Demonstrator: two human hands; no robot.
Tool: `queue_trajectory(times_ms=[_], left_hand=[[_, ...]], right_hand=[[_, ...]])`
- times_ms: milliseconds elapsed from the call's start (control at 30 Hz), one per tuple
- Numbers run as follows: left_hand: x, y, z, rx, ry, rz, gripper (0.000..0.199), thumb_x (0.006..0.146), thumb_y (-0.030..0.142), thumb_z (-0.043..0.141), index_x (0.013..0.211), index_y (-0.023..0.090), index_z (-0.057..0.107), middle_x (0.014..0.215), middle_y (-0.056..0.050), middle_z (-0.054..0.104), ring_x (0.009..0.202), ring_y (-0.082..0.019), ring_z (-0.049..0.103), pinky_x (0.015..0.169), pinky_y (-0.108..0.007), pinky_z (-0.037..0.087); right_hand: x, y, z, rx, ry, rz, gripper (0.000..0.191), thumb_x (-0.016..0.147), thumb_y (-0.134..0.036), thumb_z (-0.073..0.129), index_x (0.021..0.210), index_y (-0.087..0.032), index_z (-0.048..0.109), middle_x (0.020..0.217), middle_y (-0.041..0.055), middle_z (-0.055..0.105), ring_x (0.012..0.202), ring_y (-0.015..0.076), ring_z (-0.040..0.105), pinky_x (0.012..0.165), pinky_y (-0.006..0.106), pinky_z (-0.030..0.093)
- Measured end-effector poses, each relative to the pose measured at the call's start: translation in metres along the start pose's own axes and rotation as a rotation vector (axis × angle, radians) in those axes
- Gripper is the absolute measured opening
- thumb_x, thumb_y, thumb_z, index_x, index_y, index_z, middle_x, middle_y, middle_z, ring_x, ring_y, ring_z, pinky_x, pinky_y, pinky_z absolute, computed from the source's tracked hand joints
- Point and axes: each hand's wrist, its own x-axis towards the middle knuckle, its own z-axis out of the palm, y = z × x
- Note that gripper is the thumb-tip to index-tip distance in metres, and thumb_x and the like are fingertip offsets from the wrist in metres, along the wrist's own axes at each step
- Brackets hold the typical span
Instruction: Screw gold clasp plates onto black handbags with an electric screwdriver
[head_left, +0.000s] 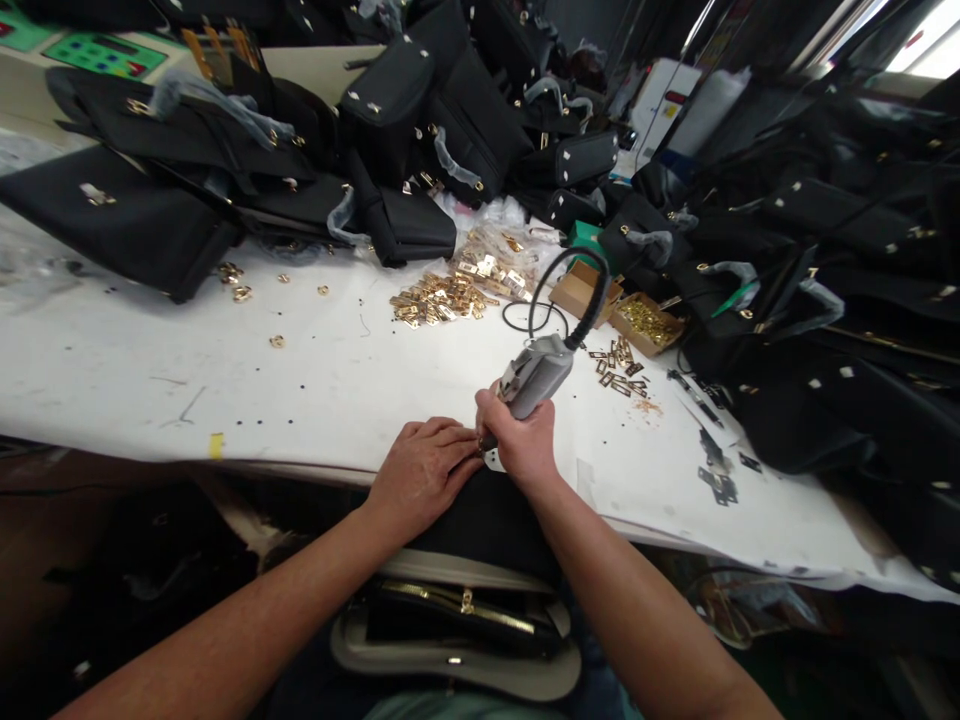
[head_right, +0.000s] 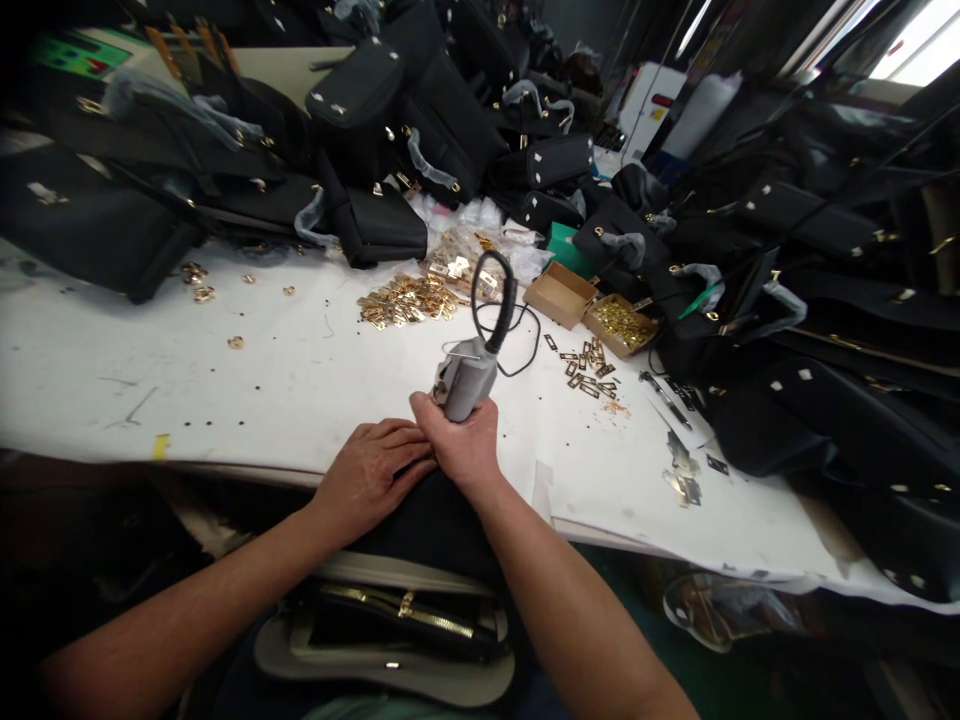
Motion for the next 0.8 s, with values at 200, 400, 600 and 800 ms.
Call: queue_trajectory(times_ms=[200, 400, 600, 800], left_hand=[[0.0, -0.001, 0.001, 0.052, 0.02, 0.013, 0.022, 0.101, 0.036, 0.055, 0.106, 0.024, 0.072, 0.111, -0.006, 0.075, 0.108, -0.028, 0.061, 0.081, -0.046, 0.043], [0.0, -0.002, 0.001, 0.048, -0.004, -0.001, 0.02, 0.1, 0.036, 0.056, 0.108, 0.026, 0.071, 0.118, -0.005, 0.073, 0.112, -0.029, 0.059, 0.083, -0.046, 0.044], [0.001, -0.001, 0.0, 0.022, -0.003, 0.002, 0.019, 0.1, 0.034, 0.058, 0.112, 0.026, 0.071, 0.12, -0.004, 0.073, 0.114, -0.027, 0.058, 0.086, -0.045, 0.043], [0.002, 0.0, -0.001, 0.013, 0.001, 0.014, 0.02, 0.101, 0.035, 0.057, 0.111, 0.028, 0.072, 0.119, -0.002, 0.074, 0.113, -0.024, 0.06, 0.087, -0.043, 0.044]], right_hand=[[0.003, -0.006, 0.007, -0.161, -0.161, -0.067, 0.025, 0.074, -0.033, 0.072, 0.062, -0.019, 0.055, 0.058, -0.0038, 0.053, 0.053, 0.0104, 0.045, 0.052, 0.024, 0.041], [0.007, -0.003, 0.007, -0.123, -0.202, -0.032, 0.027, 0.075, -0.032, 0.07, 0.06, -0.02, 0.051, 0.058, -0.0043, 0.049, 0.053, 0.0101, 0.043, 0.052, 0.024, 0.039], [0.008, -0.008, 0.003, -0.035, -0.235, 0.021, 0.032, 0.074, -0.04, 0.075, 0.061, -0.019, 0.054, 0.054, -0.0037, 0.052, 0.052, 0.0108, 0.045, 0.051, 0.025, 0.039], [0.005, -0.008, -0.007, 0.154, -0.119, -0.013, 0.047, 0.077, -0.056, 0.077, 0.06, -0.02, 0.053, 0.05, -0.0021, 0.052, 0.046, 0.011, 0.046, 0.046, 0.025, 0.039]])
